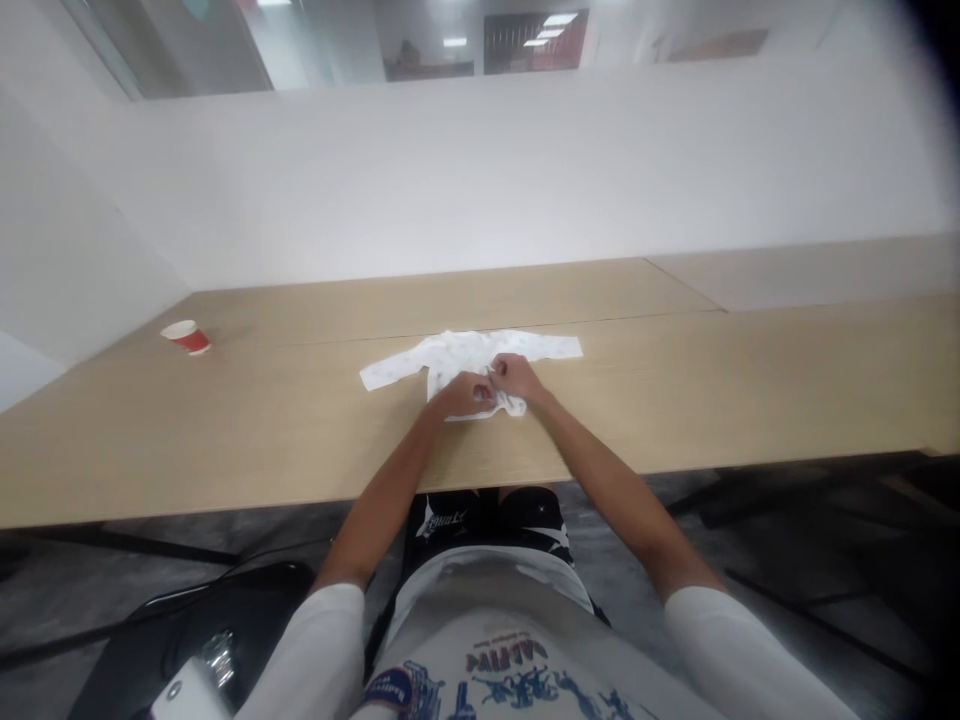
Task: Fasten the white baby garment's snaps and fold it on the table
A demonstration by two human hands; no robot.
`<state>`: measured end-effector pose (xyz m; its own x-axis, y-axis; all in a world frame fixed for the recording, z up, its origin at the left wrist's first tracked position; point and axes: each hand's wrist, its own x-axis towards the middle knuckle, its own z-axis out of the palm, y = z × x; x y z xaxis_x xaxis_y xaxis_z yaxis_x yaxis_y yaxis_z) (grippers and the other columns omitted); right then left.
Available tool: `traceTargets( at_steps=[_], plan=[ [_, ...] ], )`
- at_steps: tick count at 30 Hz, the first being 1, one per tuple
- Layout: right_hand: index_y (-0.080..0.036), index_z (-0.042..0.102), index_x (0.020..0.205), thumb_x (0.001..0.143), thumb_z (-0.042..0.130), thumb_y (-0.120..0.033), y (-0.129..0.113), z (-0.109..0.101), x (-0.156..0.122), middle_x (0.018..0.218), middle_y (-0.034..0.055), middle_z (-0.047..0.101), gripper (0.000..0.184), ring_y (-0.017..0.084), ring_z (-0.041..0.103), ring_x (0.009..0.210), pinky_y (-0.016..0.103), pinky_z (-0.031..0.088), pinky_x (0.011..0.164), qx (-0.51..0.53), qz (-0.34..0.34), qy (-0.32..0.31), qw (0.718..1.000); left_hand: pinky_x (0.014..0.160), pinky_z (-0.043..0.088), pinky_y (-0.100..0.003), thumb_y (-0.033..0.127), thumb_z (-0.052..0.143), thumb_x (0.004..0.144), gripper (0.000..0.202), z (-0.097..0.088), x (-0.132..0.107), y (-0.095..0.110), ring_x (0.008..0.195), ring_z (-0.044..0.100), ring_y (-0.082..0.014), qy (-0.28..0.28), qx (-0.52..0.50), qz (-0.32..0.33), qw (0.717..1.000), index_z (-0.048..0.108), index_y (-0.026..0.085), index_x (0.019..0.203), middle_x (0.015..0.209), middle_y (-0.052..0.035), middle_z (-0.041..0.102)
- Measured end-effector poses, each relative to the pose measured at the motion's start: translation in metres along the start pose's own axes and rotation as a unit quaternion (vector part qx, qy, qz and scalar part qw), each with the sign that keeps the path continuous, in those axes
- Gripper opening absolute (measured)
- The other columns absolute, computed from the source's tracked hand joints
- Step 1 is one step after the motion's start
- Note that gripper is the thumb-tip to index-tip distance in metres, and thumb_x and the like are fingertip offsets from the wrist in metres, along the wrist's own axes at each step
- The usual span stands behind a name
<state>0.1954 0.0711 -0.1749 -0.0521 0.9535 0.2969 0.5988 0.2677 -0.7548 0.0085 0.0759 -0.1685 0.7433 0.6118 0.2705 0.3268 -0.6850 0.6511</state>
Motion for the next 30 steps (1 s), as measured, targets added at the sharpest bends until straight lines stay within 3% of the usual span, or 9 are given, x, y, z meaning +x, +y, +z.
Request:
traceTargets(
  at_steps=[5, 10, 13, 17, 20, 25, 30],
  plan=[
    [-0.011, 0.058, 0.069, 0.072, 0.061, -0.008, 0.0, -0.002, 0.001, 0.066, -0.0025, 0.055, 0.006, 0.01, 0.048, 0.063, 0.021, 0.032, 0.06, -0.01, -0.017, -0.027, 0.999, 0.067, 0.043, -0.027, 0.02, 0.066, 0.078, 0.007, -0.004, -0.001, 0.008, 0.072, 0.057, -0.0174, -0.042, -0.011, -0.019, 0.999, 0.07, 0.017, 0.083, 0.078, -0.0007, 0.065],
    [-0.012, 0.054, 0.066, 0.074, 0.066, -0.017, -0.001, -0.003, -0.001, 0.063, -0.0021, 0.052, 0.016, 0.01, 0.044, 0.061, 0.022, 0.03, 0.059, 0.005, -0.033, -0.04, 0.999, 0.093, 0.045, -0.038, 0.013, 0.057, 0.083, 0.013, -0.003, 0.003, -0.004, 0.097, 0.056, -0.0244, 0.054, 0.117, -0.008, 0.992, 0.067, 0.016, 0.091, 0.097, -0.0062, 0.063],
    [-0.012, 0.052, 0.066, 0.074, 0.065, -0.021, 0.0, -0.003, 0.0, 0.063, -0.0016, 0.051, 0.018, 0.01, 0.043, 0.061, 0.022, 0.03, 0.058, 0.018, -0.033, -0.03, 0.999, 0.099, 0.044, -0.042, 0.015, 0.057, 0.085, 0.023, -0.003, 0.001, -0.012, 0.104, 0.053, -0.0262, 0.061, 0.16, -0.019, 0.985, 0.064, 0.016, 0.107, 0.107, -0.0081, 0.06],
    [-0.013, 0.051, 0.071, 0.073, 0.054, -0.017, 0.003, -0.005, 0.004, 0.066, -0.0008, 0.051, 0.005, 0.012, 0.044, 0.063, 0.022, 0.031, 0.06, 0.046, 0.007, 0.012, 0.999, 0.097, 0.044, -0.04, 0.017, 0.062, 0.084, 0.02, -0.006, -0.001, -0.015, 0.103, 0.055, -0.0256, 0.038, 0.147, -0.018, 0.988, 0.068, 0.019, 0.104, 0.105, -0.0058, 0.062],
    [-0.013, 0.05, 0.073, 0.074, 0.05, -0.019, 0.006, -0.007, 0.007, 0.07, 0.0002, 0.052, 0.006, 0.012, 0.046, 0.066, 0.023, 0.033, 0.062, 0.067, 0.03, 0.047, 0.996, 0.095, 0.045, -0.038, 0.021, 0.068, 0.082, 0.02, -0.007, 0.0, -0.015, 0.099, 0.058, -0.0238, 0.026, 0.099, -0.022, 0.994, 0.07, 0.019, 0.102, 0.103, -0.004, 0.065],
    [-0.012, 0.055, 0.074, 0.074, 0.055, -0.026, 0.011, -0.008, 0.009, 0.069, 0.0003, 0.054, 0.013, 0.012, 0.047, 0.065, 0.023, 0.034, 0.061, 0.115, 0.041, 0.028, 0.992, 0.083, 0.049, -0.033, 0.022, 0.069, 0.079, 0.021, -0.008, -0.001, -0.01, 0.09, 0.062, -0.0211, 0.008, 0.034, -0.02, 0.999, 0.07, 0.019, 0.1, 0.1, -0.0025, 0.067],
    [-0.01, 0.062, 0.073, 0.075, 0.059, -0.037, 0.016, -0.005, 0.01, 0.069, 0.0022, 0.058, 0.027, 0.013, 0.049, 0.065, 0.023, 0.035, 0.061, 0.141, 0.021, 0.0, 0.99, 0.103, 0.041, -0.039, 0.027, 0.073, 0.08, 0.028, -0.008, -0.004, -0.005, 0.111, 0.054, -0.0256, 0.011, 0.065, 0.027, 0.997, 0.07, 0.023, 0.108, 0.115, -0.0049, 0.062]
  ],
)
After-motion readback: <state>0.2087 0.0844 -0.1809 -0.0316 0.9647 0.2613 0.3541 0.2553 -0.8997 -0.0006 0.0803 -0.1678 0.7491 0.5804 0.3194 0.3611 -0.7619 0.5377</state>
